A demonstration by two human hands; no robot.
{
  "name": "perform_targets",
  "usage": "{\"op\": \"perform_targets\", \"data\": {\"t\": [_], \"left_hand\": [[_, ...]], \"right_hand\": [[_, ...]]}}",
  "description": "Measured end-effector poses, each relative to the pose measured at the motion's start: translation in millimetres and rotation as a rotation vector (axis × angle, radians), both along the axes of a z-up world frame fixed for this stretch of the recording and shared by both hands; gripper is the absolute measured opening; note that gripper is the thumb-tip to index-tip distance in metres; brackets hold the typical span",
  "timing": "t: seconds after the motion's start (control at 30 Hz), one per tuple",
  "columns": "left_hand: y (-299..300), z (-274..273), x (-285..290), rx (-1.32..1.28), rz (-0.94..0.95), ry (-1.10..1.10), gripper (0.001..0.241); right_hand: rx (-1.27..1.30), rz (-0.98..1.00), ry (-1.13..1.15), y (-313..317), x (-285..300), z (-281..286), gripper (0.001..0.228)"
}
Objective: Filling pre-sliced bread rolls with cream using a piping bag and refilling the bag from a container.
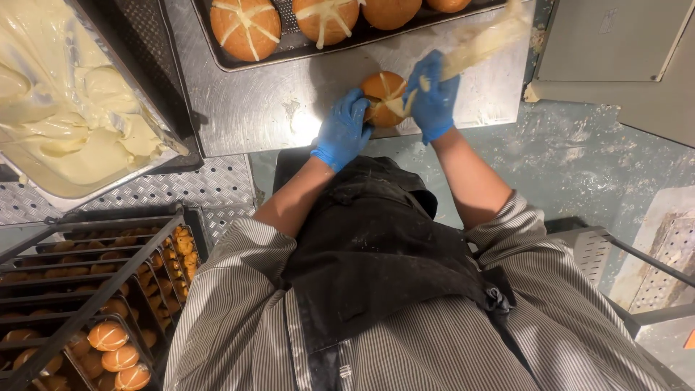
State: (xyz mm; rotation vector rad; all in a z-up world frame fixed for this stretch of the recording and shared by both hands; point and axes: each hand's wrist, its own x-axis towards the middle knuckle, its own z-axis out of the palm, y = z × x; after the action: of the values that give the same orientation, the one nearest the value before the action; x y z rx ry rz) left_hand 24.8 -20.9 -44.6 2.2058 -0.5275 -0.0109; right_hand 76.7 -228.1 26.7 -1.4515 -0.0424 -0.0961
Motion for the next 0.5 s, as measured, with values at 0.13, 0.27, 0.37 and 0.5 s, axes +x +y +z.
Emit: {"op": "perform_targets", "data": {"t": [0.13,0.27,0.37,0.5], "left_hand": [[2.9,15.2,-0.8,-0.027,0.011,0.028,0.066],[9.5,23.3,-1.2,-0.12,0.01,0.095,0.065],[16.3,26.0,-9.4,-0.186,0.041,0.144,0.067],[11.8,30.9,-26.1,-0.273,0.187,0.532,0.072]], "right_hand": [[-0.138,0.017,0.07,21.9,5.6,3.6,0.039],[-0.274,0.051,0.032,38.2,15.0,6.0,0.042],[-0.316,0.066,-0.004,47.0,20.3,3.9,0.042],[-0.664,0.024,-0.251,42.0,24.2,-15.8,0.043]]}}
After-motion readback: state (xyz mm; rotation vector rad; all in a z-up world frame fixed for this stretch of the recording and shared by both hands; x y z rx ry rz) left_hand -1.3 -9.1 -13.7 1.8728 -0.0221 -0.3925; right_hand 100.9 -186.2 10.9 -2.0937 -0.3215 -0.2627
